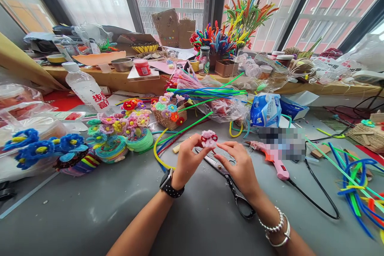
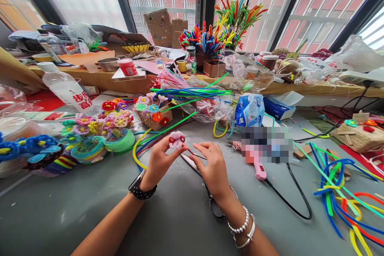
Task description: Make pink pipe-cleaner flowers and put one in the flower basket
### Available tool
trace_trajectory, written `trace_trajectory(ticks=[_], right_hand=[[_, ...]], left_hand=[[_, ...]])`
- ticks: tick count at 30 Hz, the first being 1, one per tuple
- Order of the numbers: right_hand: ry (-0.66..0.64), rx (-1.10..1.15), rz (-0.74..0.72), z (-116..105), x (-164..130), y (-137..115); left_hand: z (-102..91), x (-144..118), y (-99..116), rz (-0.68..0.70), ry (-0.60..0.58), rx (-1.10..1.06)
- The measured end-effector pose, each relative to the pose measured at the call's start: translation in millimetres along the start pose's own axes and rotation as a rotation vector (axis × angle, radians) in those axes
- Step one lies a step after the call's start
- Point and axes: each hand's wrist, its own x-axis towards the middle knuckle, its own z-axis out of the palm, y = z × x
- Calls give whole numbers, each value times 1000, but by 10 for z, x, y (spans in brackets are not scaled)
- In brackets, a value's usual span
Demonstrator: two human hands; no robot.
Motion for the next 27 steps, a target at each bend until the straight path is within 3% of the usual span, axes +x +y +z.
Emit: trace_trajectory(ticks=[11,17,27], right_hand=[[8,-4,-82,3,3,-10],[16,-6,-95,7,-4,14],[-46,34,-70,9,-13,-2]], left_hand=[[5,-67,162,159,-27,-151],[-23,-82,265,319,-46,-205],[-55,-100,355,356,-12,-159]])
